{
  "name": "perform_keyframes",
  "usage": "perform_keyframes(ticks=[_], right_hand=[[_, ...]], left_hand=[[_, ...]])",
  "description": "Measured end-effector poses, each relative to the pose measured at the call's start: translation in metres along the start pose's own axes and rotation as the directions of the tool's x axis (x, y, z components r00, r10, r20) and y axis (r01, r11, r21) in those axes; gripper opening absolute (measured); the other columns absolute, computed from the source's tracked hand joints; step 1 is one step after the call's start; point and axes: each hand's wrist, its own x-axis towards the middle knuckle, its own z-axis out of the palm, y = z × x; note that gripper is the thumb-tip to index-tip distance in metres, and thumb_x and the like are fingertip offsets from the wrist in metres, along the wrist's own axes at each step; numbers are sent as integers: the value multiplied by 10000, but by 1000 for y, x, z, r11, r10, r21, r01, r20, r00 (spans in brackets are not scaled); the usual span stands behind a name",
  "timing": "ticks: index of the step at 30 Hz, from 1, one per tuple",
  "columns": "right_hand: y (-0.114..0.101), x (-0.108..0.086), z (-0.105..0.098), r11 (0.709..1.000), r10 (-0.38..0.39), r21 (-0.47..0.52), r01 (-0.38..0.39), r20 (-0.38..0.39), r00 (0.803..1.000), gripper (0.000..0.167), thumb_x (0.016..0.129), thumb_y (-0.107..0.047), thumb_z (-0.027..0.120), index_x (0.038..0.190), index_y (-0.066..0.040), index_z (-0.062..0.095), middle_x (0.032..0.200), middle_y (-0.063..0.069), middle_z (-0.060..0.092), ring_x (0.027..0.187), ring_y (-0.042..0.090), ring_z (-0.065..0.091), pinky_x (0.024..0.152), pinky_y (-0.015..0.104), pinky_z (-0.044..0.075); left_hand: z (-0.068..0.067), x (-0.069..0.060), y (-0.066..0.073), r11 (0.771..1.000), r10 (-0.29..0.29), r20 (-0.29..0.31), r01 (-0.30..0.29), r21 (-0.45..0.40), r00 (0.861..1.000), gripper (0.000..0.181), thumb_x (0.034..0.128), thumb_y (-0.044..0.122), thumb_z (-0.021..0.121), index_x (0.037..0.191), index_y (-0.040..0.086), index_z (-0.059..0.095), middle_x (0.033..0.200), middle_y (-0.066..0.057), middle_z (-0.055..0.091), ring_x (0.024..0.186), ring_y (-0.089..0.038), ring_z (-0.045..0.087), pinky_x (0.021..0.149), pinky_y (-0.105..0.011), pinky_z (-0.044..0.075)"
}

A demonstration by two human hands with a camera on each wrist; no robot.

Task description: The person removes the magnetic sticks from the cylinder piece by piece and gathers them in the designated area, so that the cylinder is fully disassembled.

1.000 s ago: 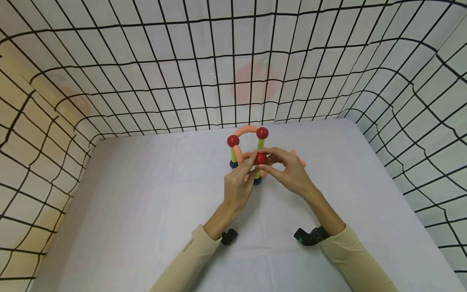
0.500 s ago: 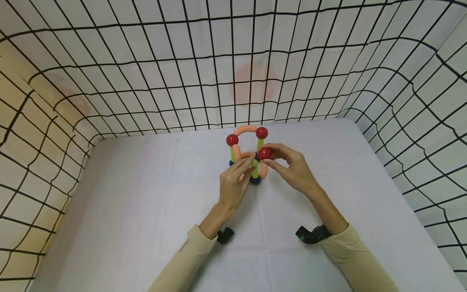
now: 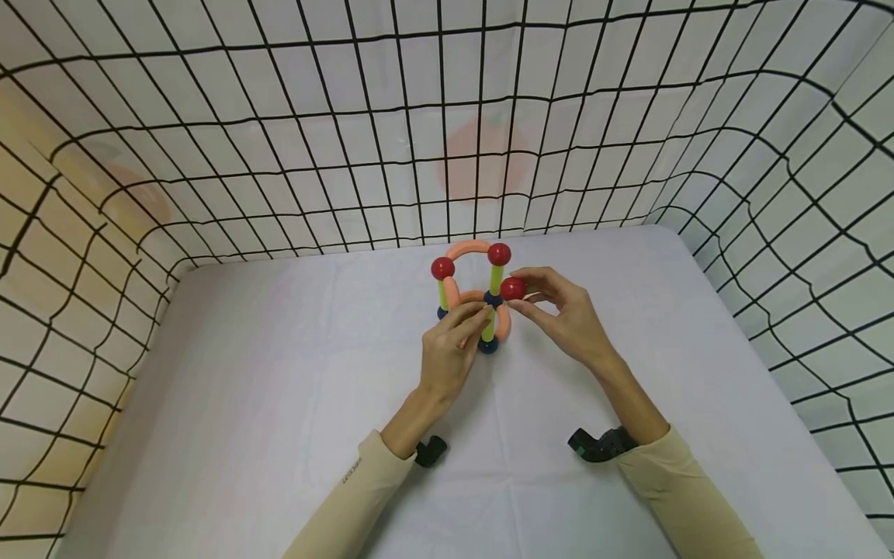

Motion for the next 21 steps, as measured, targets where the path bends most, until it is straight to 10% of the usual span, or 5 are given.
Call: perform_keyframes(ticks=[12, 21], right_hand=[[16, 2, -19, 993, 109, -42, -113, -87, 990, 424, 914, -17, 768, 1327, -71, 690, 1199, 163, 731, 976, -24, 675, 861, 92, 549], [45, 4, -43, 950, 280, -85, -301, -197, 940, 415, 939, -113, 772, 1333, -35, 669, 1248, 223, 715, 947, -99, 636, 841, 40, 510]], left_hand=[[-2, 1, -1, 1000, 0, 6, 0, -29, 1000, 180, 902, -8, 764, 1078, -39, 794, 1048, -166, 777, 972, -255, 775, 800, -230, 633], [-1, 0, 0, 999, -14, 27, 15, -42, 1000, 169, 932, 14, 740, 1088, -21, 796, 1064, -152, 778, 969, -234, 776, 814, -212, 627]])
